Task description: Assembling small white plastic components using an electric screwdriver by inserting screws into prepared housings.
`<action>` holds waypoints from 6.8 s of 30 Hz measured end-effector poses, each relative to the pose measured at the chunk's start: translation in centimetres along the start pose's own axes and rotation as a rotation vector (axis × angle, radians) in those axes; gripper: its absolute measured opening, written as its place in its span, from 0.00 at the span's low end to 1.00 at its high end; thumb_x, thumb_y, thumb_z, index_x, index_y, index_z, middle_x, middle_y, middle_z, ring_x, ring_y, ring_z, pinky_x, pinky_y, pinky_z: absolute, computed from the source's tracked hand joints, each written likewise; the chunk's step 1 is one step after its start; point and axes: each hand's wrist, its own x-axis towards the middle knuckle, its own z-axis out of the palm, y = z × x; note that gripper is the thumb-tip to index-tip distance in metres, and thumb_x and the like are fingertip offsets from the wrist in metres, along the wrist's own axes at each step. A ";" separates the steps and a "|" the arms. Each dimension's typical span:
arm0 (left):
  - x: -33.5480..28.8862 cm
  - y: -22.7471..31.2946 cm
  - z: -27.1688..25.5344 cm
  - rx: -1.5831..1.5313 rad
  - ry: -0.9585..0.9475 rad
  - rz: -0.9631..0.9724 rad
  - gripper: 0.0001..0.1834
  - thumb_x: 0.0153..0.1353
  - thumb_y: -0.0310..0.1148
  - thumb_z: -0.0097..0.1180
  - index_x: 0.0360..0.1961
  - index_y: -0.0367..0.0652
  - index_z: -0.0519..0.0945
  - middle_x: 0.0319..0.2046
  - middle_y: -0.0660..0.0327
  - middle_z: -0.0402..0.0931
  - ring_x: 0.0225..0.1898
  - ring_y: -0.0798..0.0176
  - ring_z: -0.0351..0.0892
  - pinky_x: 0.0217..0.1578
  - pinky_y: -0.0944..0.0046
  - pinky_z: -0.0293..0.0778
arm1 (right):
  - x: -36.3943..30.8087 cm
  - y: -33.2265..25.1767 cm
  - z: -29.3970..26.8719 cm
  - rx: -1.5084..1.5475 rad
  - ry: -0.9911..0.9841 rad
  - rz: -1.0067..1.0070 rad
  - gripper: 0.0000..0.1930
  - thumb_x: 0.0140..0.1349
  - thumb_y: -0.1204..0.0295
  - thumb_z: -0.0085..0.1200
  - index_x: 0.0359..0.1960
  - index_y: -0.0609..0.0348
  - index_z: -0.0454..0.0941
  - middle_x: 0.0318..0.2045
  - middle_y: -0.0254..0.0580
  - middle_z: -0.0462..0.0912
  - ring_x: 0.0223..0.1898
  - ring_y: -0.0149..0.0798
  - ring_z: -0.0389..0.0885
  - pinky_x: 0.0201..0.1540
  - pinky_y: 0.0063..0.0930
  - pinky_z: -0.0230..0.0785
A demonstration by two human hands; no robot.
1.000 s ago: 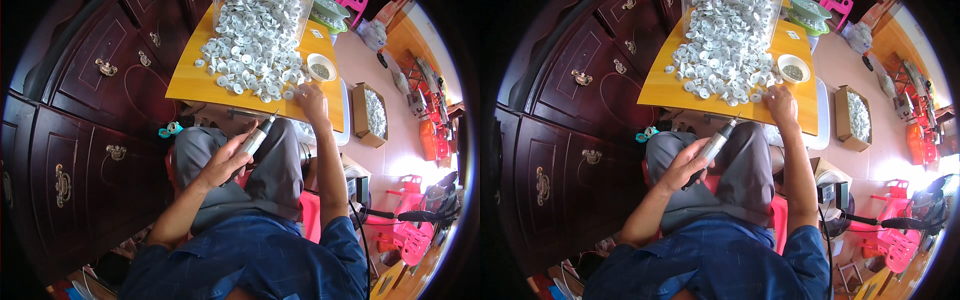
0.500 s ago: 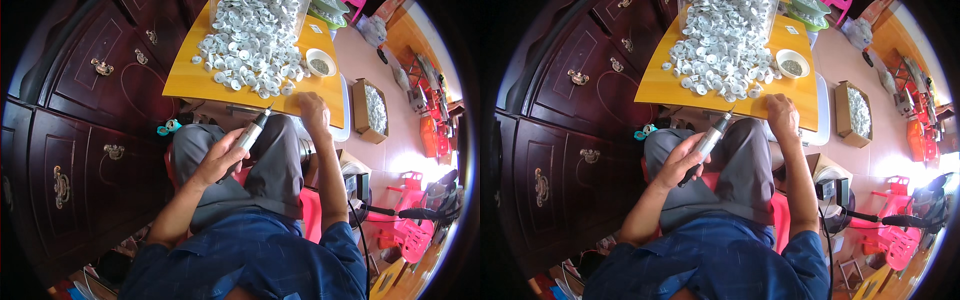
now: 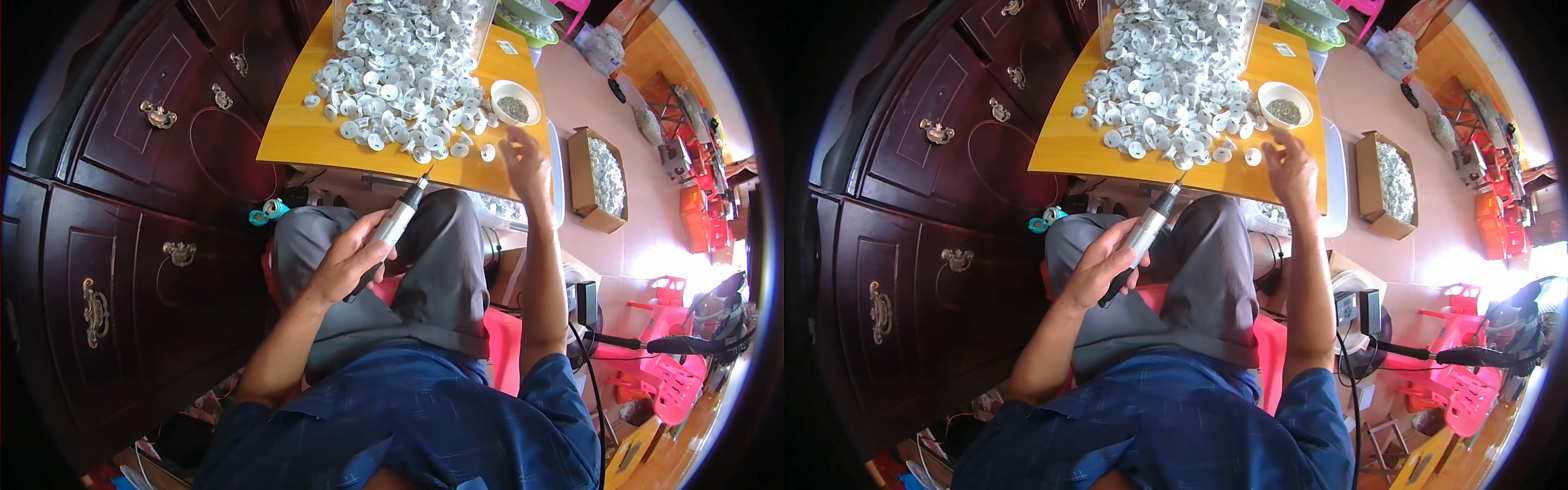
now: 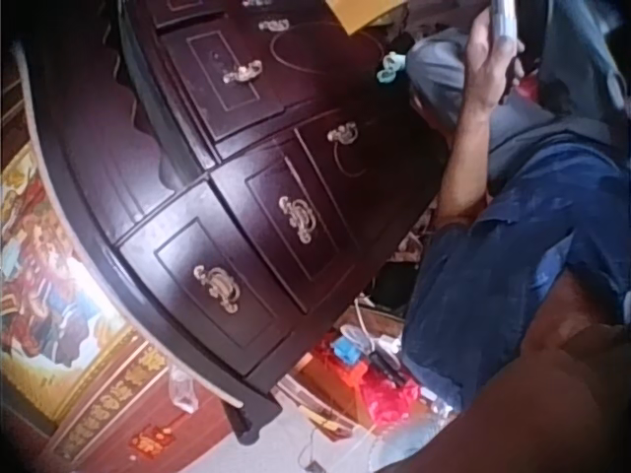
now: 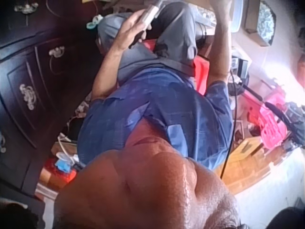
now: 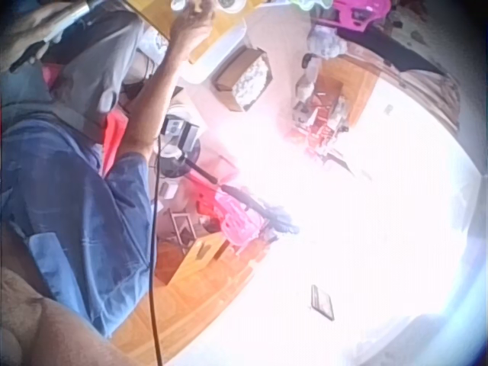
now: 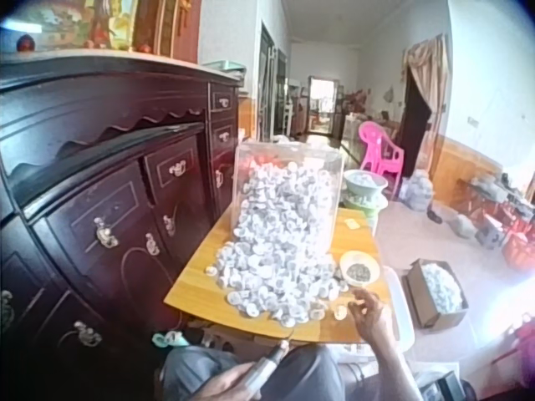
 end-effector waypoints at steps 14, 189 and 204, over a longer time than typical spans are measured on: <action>0.0 -0.4 0.0 -0.006 0.014 -0.014 0.30 0.69 0.42 0.52 0.67 0.37 0.62 0.36 0.61 0.73 0.24 0.75 0.72 0.23 0.75 0.70 | 13.9 4.3 1.3 -0.589 -0.446 0.061 0.11 0.50 0.62 0.62 0.34 0.50 0.86 0.34 0.43 0.87 0.38 0.45 0.86 0.43 0.37 0.76; 0.0 -1.5 0.8 -0.027 -0.058 -0.106 0.35 0.69 0.47 0.51 0.69 0.38 0.58 0.39 0.58 0.74 0.25 0.74 0.73 0.23 0.75 0.71 | -7.5 -4.5 4.2 0.521 -0.128 0.115 0.10 0.56 0.78 0.63 0.41 0.59 0.85 0.29 0.31 0.78 0.27 0.22 0.75 0.32 0.18 0.68; 0.1 -1.2 0.6 -0.197 -0.061 -0.186 0.32 0.69 0.43 0.51 0.67 0.36 0.61 0.36 0.56 0.75 0.22 0.71 0.74 0.19 0.74 0.70 | -7.5 -5.7 3.9 0.416 -0.065 -0.044 0.10 0.53 0.83 0.62 0.37 0.59 0.86 0.28 0.38 0.79 0.24 0.28 0.75 0.30 0.22 0.70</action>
